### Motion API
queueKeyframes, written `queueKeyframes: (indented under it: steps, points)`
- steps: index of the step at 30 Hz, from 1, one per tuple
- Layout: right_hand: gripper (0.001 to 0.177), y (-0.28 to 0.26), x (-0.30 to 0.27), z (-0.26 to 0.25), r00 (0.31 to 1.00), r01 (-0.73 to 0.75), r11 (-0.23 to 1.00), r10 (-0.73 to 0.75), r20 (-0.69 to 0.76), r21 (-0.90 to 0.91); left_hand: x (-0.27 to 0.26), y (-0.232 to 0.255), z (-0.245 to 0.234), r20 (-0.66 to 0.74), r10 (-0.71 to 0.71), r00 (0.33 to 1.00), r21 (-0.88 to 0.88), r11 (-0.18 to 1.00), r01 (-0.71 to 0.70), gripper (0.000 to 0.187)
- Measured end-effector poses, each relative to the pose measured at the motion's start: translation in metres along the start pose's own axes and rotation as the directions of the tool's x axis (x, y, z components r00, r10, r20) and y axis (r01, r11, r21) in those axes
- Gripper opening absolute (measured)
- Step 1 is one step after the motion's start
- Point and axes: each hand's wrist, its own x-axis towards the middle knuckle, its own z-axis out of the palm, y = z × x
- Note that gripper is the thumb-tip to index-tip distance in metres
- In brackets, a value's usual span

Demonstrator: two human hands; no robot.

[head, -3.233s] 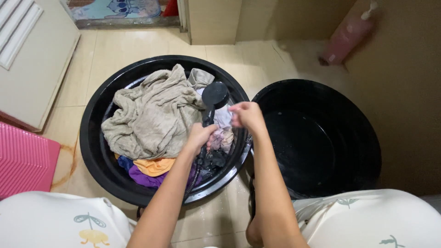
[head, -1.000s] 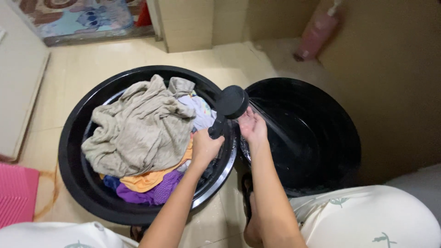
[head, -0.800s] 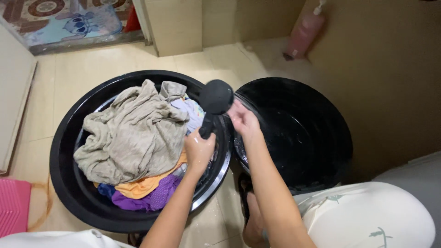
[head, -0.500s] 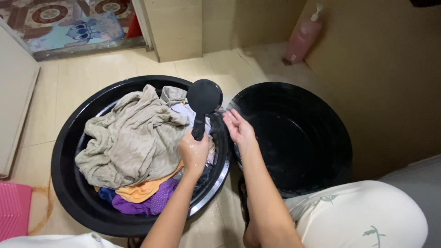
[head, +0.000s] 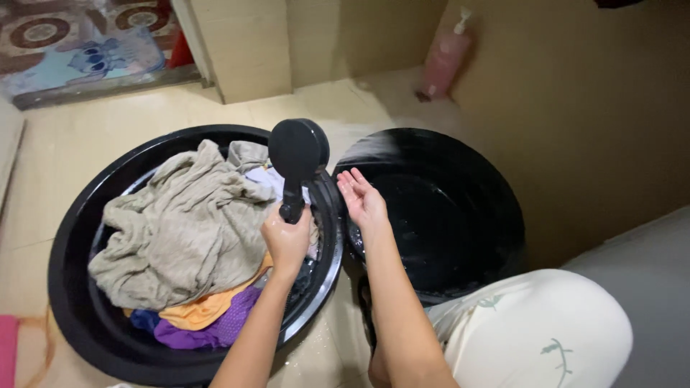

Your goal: The person washes clothes in a black basin by hand, using a shower head to spray water onto the garments while turning and pressing them.

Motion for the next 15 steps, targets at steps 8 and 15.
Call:
queueKeyframes:
  steps: [8, 15]
  points:
    - [0.049, -0.045, -0.019, 0.002, 0.991, 0.121, 0.992, -0.119, -0.059, 0.041, -0.01, -0.007, 0.012, 0.226, -0.079, 0.971, -0.247, 0.96, 0.135, 0.02]
    - [0.046, -0.08, -0.032, -0.013, 0.949, 0.26, 0.95, -0.217, -0.231, 0.174, -0.01, -0.006, 0.024, 0.459, -0.144, 0.877, -0.301, 0.903, 0.306, 0.019]
